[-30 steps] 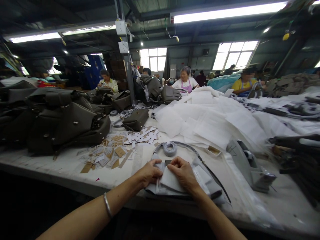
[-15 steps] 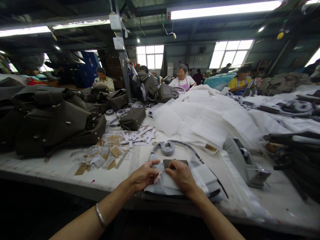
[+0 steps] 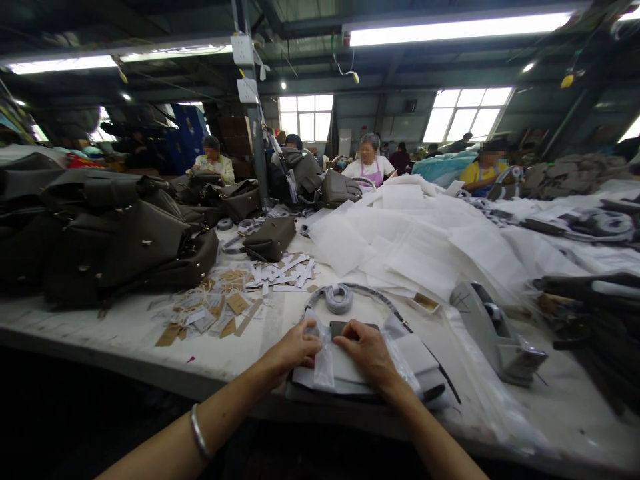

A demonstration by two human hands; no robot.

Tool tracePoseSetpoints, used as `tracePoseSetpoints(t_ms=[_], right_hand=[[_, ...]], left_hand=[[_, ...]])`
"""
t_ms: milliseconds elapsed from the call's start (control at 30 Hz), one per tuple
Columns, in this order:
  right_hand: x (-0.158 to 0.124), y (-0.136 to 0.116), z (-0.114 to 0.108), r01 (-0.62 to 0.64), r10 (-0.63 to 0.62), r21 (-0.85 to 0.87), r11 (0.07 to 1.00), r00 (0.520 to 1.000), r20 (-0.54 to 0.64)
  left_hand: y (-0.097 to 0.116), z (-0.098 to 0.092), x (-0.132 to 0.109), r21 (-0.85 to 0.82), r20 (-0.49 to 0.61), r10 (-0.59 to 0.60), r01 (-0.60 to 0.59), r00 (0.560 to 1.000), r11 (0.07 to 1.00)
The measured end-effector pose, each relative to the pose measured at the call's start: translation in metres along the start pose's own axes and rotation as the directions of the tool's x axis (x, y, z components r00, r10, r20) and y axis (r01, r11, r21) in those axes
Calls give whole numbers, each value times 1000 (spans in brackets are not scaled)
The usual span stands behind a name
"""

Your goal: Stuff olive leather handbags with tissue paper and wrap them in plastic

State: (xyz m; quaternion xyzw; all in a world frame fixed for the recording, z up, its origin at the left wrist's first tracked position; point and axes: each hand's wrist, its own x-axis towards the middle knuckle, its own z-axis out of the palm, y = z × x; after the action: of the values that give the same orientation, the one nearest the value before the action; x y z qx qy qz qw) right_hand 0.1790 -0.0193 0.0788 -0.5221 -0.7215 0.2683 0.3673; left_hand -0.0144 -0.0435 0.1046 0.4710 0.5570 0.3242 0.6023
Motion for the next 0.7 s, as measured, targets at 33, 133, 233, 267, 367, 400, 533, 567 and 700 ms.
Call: tracePoseSetpoints(t_ms=[33, 133, 233, 267, 367, 400, 533, 567, 700], right_hand=[[1, 1, 0, -7, 7, 11, 1000, 1000, 9], [1, 3, 1, -3, 2, 34, 999, 1000, 26], [0, 4, 1, 23, -24, 44, 999, 999, 32], [-1, 3, 0, 26, -28, 46, 999, 999, 31], [-1, 2, -1, 6, -7, 54, 999, 1000, 19], [-1, 2, -1, 2, -2, 43, 999, 1000, 15], [-1, 2, 1, 46, -45, -52, 998, 999, 23], [-1, 2, 1, 62, -60, -72, 995, 998, 29], [-4, -3, 4, 127, -121, -132, 983, 991, 52]], left_hand=[[0, 0, 2, 6, -1, -1, 1, 1000, 1000], [0, 2, 8, 26, -4, 6, -6, 1000, 1000], [-1, 3, 12, 26, 5, 7, -7, 1000, 1000], [-2, 4, 13, 22, 8, 9, -10, 1000, 1000], [-4, 7, 14, -7, 11, 23, -23, 1000, 1000], [-5, 8, 13, -22, 11, 26, -26, 1000, 999], [-2, 5, 8, -102, 26, 10, -7, 1000, 995], [0, 4, 6, -120, 34, 1, 4, 999, 993], [2, -1, 3, -151, 80, -23, 35, 997, 988]])
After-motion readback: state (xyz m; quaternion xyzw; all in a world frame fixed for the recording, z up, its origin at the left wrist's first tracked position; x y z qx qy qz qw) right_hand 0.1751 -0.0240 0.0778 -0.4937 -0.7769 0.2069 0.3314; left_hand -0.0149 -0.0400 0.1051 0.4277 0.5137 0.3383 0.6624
